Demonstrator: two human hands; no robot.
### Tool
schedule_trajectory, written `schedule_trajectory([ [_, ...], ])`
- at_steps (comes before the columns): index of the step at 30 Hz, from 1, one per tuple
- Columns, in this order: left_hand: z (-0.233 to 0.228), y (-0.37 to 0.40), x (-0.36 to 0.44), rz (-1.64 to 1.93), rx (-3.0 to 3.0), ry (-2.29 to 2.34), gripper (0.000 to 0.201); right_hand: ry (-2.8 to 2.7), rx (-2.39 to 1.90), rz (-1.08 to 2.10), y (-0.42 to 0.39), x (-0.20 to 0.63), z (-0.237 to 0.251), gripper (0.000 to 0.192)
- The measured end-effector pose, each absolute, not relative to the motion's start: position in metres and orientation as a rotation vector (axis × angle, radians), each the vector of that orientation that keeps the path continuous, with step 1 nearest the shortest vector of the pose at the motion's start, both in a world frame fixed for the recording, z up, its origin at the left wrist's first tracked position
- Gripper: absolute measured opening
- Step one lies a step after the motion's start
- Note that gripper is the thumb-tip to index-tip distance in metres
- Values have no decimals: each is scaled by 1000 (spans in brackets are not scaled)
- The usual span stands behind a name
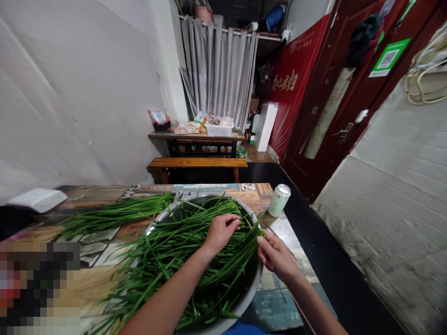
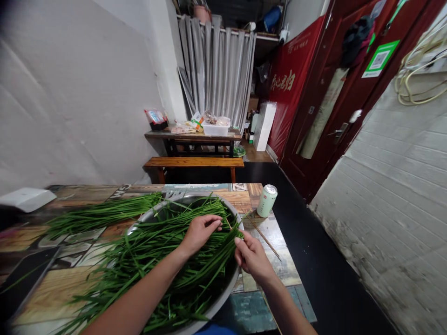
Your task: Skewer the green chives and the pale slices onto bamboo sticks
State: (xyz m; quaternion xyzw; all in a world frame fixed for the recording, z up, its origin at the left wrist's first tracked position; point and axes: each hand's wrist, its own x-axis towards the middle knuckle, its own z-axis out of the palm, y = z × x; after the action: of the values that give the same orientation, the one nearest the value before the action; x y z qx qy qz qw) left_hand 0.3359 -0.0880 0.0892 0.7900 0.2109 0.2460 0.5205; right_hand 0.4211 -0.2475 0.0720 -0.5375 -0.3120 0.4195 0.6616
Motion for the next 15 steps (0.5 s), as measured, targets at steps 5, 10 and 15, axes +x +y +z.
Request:
schedule_trajectory([
  [5, 90, -73, 335, 742, 1773, 574, 22, -922, -1257, 971, -227, 436, 83, 36],
  [10, 107, -44, 319, 1033, 1780, 716, 23, -1386, -1406, 767, -188, 460, 95, 38],
  [15, 106, -38, 306, 992, 1714, 696, 28, -1555, -1694, 428, -166, 482, 93, 17],
])
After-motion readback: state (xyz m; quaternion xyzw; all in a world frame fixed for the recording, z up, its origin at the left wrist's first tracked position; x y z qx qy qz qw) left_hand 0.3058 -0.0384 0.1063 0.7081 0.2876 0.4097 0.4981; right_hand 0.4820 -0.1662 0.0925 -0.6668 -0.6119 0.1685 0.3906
